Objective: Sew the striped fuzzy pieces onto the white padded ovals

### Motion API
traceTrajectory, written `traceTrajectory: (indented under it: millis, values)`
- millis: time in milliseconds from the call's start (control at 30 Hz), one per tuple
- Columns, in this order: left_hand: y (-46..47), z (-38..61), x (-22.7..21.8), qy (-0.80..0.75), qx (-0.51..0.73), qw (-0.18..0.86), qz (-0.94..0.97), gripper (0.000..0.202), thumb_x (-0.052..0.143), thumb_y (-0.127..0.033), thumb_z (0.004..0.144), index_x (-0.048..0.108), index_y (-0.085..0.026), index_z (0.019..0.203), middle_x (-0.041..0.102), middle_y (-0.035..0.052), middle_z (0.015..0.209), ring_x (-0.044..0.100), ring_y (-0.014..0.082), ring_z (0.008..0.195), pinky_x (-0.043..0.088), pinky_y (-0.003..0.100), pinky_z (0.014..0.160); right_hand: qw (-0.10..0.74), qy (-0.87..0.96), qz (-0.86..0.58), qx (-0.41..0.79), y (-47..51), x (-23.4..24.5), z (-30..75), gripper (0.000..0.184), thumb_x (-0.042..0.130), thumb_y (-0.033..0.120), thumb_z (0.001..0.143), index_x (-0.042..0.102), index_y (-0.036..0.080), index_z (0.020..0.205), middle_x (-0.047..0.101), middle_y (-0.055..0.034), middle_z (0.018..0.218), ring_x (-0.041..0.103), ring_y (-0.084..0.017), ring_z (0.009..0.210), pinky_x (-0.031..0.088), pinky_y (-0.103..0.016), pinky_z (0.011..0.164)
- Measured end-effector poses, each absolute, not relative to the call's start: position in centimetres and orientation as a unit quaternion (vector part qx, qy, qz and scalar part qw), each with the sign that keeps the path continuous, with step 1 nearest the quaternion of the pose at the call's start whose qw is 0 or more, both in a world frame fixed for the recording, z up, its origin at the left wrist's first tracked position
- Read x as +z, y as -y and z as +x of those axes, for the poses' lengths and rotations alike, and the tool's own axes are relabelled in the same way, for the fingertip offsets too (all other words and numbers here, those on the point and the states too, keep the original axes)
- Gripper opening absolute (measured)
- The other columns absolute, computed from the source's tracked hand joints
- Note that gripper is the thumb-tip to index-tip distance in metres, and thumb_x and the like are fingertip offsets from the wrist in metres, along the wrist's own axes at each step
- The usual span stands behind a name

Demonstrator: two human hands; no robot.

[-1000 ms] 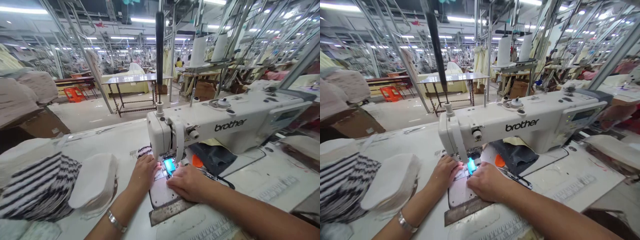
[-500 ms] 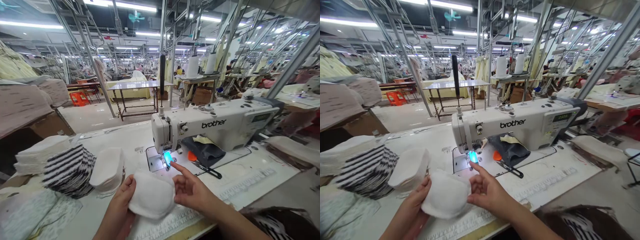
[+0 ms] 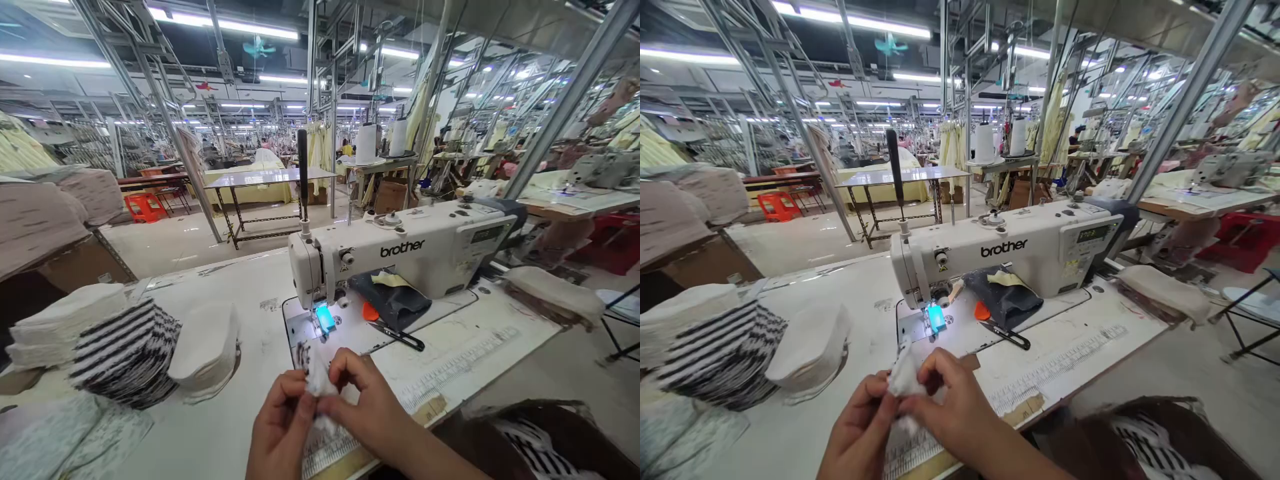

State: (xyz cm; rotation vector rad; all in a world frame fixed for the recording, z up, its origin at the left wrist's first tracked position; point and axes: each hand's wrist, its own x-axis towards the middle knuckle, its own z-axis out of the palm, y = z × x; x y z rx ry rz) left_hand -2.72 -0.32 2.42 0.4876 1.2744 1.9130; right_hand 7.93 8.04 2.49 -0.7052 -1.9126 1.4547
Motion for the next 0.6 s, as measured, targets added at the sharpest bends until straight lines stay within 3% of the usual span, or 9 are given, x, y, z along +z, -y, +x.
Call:
traceTrajectory:
  millis: [67, 167, 267, 400, 533, 600]
  values:
    - [0.3, -2.4, 2.2, -0.495, 0.758, 0.385, 0.181, 0.034, 0.076, -0.044, 0.063, 0.057, -0.017, 0.071, 0.059, 0.0028, 0.084, 0.052, 0.0183, 0.085, 0.041, 0.024, 0.077, 0.345, 0.75, -0.258, 0.502, -8.4, 1.9, 7.8, 0.012, 0.057, 0.018, 0.076, 0.046, 0.019, 0.07, 0.05, 0.0021, 0.071, 0.046, -0.013, 0.068, 0.035, -0.024, 0.065]
    - [0.4, -2.1, 1.6, -0.47, 0.741, 0.45, 0.167, 0.036, 0.073, -0.048, 0.067, 0.053, -0.019, 0.072, 0.053, -0.0012, 0.067, 0.049, 0.0133, 0.067, 0.039, 0.021, 0.063, 0.378, 0.751, -0.257, 0.477, -9.2, 0.6, 7.6, 0.008, 0.051, 0.013, 0.072, 0.048, 0.019, 0.075, 0.051, 0.0018, 0.072, 0.046, -0.013, 0.067, 0.035, -0.025, 0.063]
    - [0.6, -1.8, 1.1, -0.49, 0.698, 0.471, 0.226, 0.039, 0.071, -0.05, 0.067, 0.049, -0.02, 0.073, 0.05, -0.0032, 0.063, 0.042, 0.0099, 0.055, 0.033, 0.019, 0.053, 0.391, 0.655, -0.26, 0.592, -9.2, 0.0, 7.2, 0.016, 0.053, 0.013, 0.068, 0.047, 0.019, 0.081, 0.05, 0.0027, 0.071, 0.046, -0.013, 0.065, 0.034, -0.023, 0.059]
    - [0.5, -2.7, 1.5, -0.585, 0.664, 0.359, 0.296, 0.038, 0.073, -0.027, 0.063, 0.054, -0.022, 0.095, 0.053, -0.0025, 0.073, 0.049, 0.0139, 0.065, 0.039, 0.021, 0.06, 0.347, 0.453, -0.153, 0.807, -8.1, 0.9, 7.0, 0.025, 0.061, 0.015, 0.063, 0.043, 0.019, 0.081, 0.052, 0.0033, 0.071, 0.047, -0.011, 0.063, 0.036, -0.021, 0.059]
    - [0.1, -3.8, 2.2, -0.587, 0.654, 0.346, 0.328, 0.01, 0.065, -0.018, 0.063, 0.065, -0.017, 0.074, 0.055, 0.0019, 0.078, 0.051, 0.017, 0.072, 0.04, 0.022, 0.063, 0.299, 0.392, -0.094, 0.865, -7.5, 1.6, 7.3, 0.033, 0.069, 0.025, 0.065, 0.044, 0.019, 0.086, 0.054, 0.0022, 0.072, 0.045, -0.009, 0.058, 0.034, -0.02, 0.055]
    - [0.3, -3.6, 2.2, -0.546, 0.669, 0.41, 0.295, 0.007, 0.068, -0.019, 0.062, 0.066, -0.016, 0.068, 0.058, 0.0035, 0.08, 0.053, 0.0173, 0.073, 0.041, 0.022, 0.065, 0.32, 0.413, -0.131, 0.842, -7.8, 1.5, 7.4, 0.036, 0.072, 0.032, 0.07, 0.043, 0.02, 0.087, 0.052, 0.0042, 0.066, 0.042, -0.008, 0.053, 0.032, -0.018, 0.051]
